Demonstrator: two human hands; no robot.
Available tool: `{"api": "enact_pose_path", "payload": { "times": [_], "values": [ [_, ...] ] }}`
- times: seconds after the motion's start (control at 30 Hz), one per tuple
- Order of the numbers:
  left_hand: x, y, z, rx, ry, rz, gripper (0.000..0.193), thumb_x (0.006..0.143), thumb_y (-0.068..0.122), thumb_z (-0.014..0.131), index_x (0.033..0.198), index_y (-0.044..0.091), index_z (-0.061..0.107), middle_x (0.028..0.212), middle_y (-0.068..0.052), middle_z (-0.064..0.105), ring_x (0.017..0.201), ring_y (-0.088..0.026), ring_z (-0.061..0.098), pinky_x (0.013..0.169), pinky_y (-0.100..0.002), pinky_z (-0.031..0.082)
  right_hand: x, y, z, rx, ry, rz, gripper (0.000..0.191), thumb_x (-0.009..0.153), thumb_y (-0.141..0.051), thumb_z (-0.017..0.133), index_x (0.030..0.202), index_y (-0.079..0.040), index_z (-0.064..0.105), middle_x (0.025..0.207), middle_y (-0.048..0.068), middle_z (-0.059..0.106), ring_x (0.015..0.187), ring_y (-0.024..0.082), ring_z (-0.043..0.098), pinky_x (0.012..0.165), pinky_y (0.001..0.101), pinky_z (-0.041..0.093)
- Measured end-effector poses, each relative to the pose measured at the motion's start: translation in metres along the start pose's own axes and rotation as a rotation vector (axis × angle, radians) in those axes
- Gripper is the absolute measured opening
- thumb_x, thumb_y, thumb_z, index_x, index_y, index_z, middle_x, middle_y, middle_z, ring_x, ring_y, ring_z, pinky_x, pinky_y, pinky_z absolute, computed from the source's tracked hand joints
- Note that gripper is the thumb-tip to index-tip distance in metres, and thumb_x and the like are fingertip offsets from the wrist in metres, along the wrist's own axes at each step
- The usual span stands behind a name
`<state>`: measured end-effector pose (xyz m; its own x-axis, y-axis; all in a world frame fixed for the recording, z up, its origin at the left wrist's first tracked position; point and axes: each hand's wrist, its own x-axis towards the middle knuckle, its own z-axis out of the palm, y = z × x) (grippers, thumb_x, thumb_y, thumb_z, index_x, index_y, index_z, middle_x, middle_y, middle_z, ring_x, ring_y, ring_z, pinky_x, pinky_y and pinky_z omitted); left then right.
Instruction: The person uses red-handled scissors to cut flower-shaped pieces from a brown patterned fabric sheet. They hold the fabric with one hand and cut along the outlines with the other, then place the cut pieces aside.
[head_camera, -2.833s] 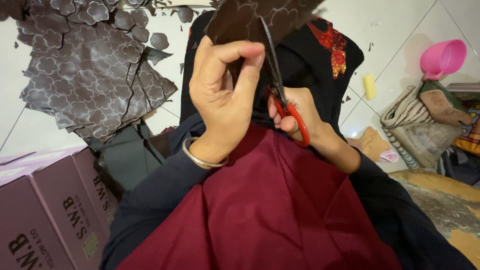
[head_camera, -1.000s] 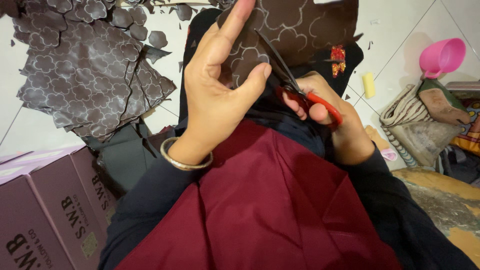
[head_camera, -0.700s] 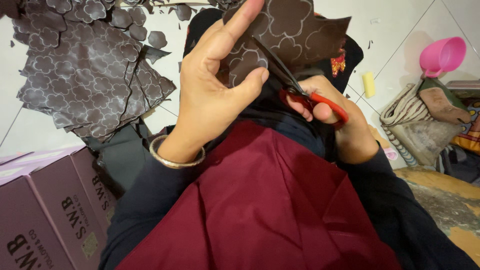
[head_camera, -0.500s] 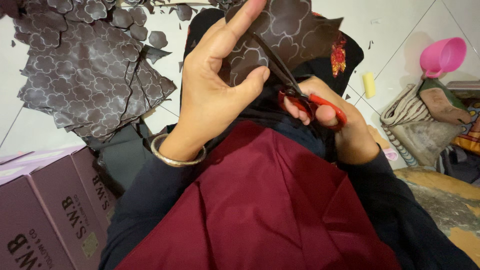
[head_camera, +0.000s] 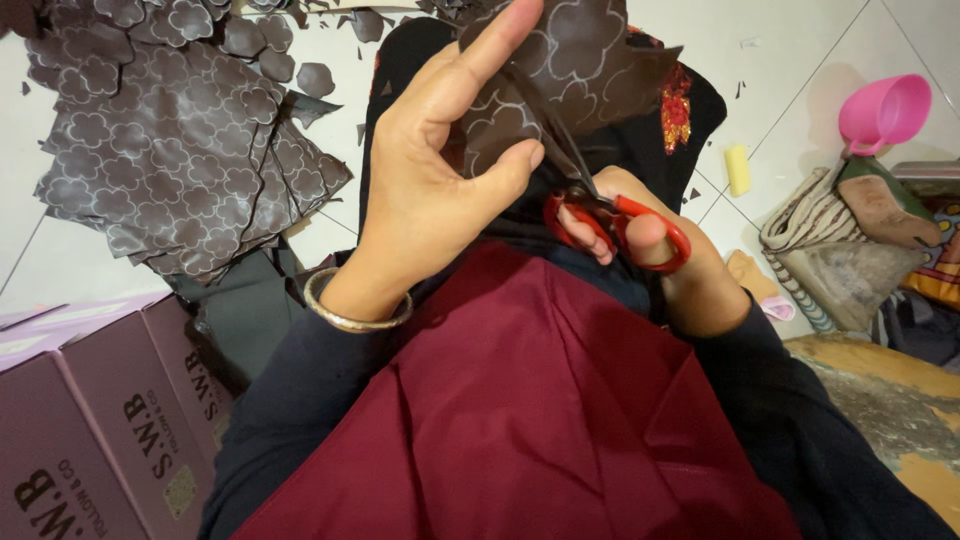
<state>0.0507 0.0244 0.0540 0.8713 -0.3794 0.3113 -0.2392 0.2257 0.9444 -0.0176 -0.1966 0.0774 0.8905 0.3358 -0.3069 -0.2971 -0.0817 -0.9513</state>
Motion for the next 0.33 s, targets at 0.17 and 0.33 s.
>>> {"api": "enact_pose_path", "payload": {
  "times": [0.17, 0.33],
  "values": [
    [-0.002, -0.001, -0.006, 0.007, -0.046, -0.002, 0.065, 0.098, -0.012, 0.073, 0.155, 0.006, 0.046, 0.136, -0.003, 0.059, 0.12, -0.008, 0.057, 0.107, -0.019, 0.044, -0.01, 0.021, -0.017, -0.021, -0.028, 0.018, 0.076, 0.091, -0.086, 0.046, 0.091, -0.01, 0.047, 0.081, 0.0, 0.043, 0.074, 0.01, 0.038, 0.074, 0.0244, 0.034],
    [-0.03, -0.05, -0.018, -0.057, -0.089, -0.023, 0.066, 0.098, -0.012, 0.072, 0.155, 0.006, 0.045, 0.132, -0.003, 0.059, 0.115, -0.007, 0.057, 0.104, -0.018, 0.045, 0.005, 0.084, -0.061, 0.022, -0.105, 0.34, 0.072, 0.096, -0.066, 0.065, 0.086, 0.004, 0.049, 0.069, 0.013, 0.05, 0.06, 0.018, 0.048, 0.063, 0.0284, 0.037]
  ]
}}
